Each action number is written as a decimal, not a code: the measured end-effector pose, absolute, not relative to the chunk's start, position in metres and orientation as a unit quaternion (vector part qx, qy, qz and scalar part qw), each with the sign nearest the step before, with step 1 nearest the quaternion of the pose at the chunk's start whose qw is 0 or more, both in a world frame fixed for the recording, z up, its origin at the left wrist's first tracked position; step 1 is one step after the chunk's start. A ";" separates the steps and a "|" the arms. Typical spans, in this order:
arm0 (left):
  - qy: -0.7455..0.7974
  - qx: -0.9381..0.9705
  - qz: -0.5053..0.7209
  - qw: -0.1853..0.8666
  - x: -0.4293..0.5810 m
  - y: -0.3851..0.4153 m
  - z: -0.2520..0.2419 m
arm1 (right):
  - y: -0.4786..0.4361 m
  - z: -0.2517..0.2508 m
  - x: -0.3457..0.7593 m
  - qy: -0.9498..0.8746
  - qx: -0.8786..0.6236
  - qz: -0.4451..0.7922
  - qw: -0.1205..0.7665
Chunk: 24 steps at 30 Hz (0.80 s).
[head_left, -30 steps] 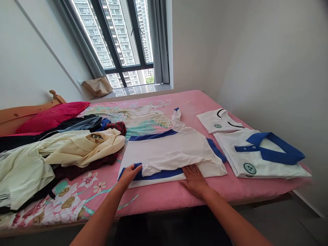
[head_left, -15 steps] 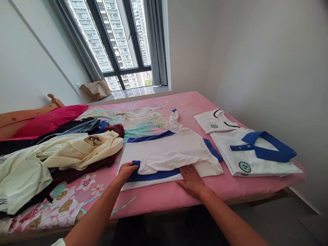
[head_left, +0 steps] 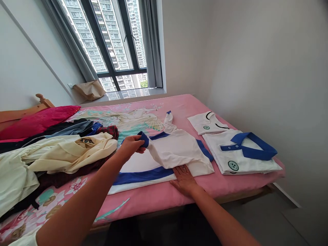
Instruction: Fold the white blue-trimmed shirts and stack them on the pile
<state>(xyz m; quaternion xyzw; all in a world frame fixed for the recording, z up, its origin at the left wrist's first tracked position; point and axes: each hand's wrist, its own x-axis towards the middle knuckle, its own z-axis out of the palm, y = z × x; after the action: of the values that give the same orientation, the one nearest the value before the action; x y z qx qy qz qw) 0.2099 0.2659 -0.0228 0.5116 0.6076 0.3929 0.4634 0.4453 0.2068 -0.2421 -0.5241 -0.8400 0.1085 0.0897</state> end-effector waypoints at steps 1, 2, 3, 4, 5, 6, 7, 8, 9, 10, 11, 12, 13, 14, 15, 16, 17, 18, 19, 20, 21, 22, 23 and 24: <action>0.598 0.519 0.397 0.464 0.221 0.266 -0.008 | 0.207 -0.243 0.446 -0.842 -0.521 0.105 0.092; 0.588 0.526 0.401 0.465 0.232 0.267 0.005 | 0.207 -0.244 0.446 -0.844 -0.518 0.102 0.093; 0.577 0.532 0.405 0.470 0.242 0.267 0.016 | 0.207 -0.244 0.447 -0.846 -0.515 0.100 0.093; 0.564 0.536 0.408 0.478 0.250 0.267 0.026 | 0.207 -0.243 0.447 -0.847 -0.513 0.098 0.094; 0.549 0.539 0.411 0.489 0.256 0.267 0.035 | 0.206 -0.242 0.447 -0.849 -0.512 0.096 0.094; 0.534 0.541 0.414 0.501 0.262 0.268 0.042 | 0.206 -0.241 0.447 -0.850 -0.509 0.094 0.095; 0.520 0.541 0.416 0.513 0.265 0.269 0.047 | 0.205 -0.239 0.446 -0.853 -0.504 0.090 0.096; 0.510 0.541 0.418 0.523 0.268 0.270 0.052 | 0.205 -0.237 0.445 -0.859 -0.496 0.085 0.098; 0.504 0.540 0.419 0.528 0.270 0.270 0.055 | 0.205 -0.235 0.443 -0.866 -0.484 0.080 0.100; 0.501 0.539 0.420 0.531 0.271 0.271 0.057 | 0.206 -0.233 0.441 -0.873 -0.472 0.076 0.101; 0.499 0.540 0.418 0.533 0.272 0.270 0.059 | 0.207 -0.232 0.439 -0.879 -0.461 0.072 0.103; 0.499 0.540 0.415 0.536 0.273 0.269 0.060 | 0.208 -0.231 0.437 -0.883 -0.452 0.069 0.104; 0.498 0.541 0.410 0.539 0.272 0.267 0.062 | 0.210 -0.231 0.436 -0.886 -0.447 0.068 0.104; 0.499 0.541 0.406 0.542 0.271 0.263 0.063 | 0.212 -0.231 0.435 -0.887 -0.445 0.068 0.103; 0.499 0.542 0.402 0.543 0.269 0.258 0.064 | 0.214 -0.231 0.434 -0.887 -0.446 0.068 0.102; 0.499 0.546 0.397 0.543 0.265 0.251 0.065 | 0.216 -0.231 0.435 -0.886 -0.448 0.069 0.099; 0.498 0.555 0.389 0.541 0.259 0.243 0.064 | 0.218 -0.232 0.435 -0.884 -0.453 0.073 0.095; 0.498 0.566 0.378 0.537 0.251 0.234 0.062 | 0.219 -0.232 0.436 -0.880 -0.459 0.079 0.090; 0.499 0.580 0.363 0.532 0.239 0.226 0.057 | 0.220 -0.232 0.436 -0.876 -0.467 0.085 0.089; 0.502 0.593 0.347 0.525 0.224 0.217 0.048 | 0.220 -0.232 0.437 -0.870 -0.475 0.091 0.092; 0.512 0.600 0.330 0.519 0.207 0.209 0.036 | 0.219 -0.232 0.437 -0.864 -0.484 0.097 0.097; 0.529 0.600 0.319 0.508 0.188 0.203 0.019 | 0.218 -0.232 0.436 -0.857 -0.495 0.103 0.103; 0.552 0.592 0.314 0.496 0.167 0.198 -0.001 | 0.217 -0.232 0.435 -0.848 -0.507 0.111 0.106; 0.583 0.571 0.314 0.485 0.146 0.195 -0.024 | 0.216 -0.232 0.434 -0.840 -0.519 0.122 0.106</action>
<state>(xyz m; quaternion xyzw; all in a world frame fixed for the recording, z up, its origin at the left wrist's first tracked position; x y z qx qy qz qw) 0.1458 0.1946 -0.0240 0.5711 0.5835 0.3140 0.4846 0.4344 0.2164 -0.2320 -0.5186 -0.8396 0.1220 0.1056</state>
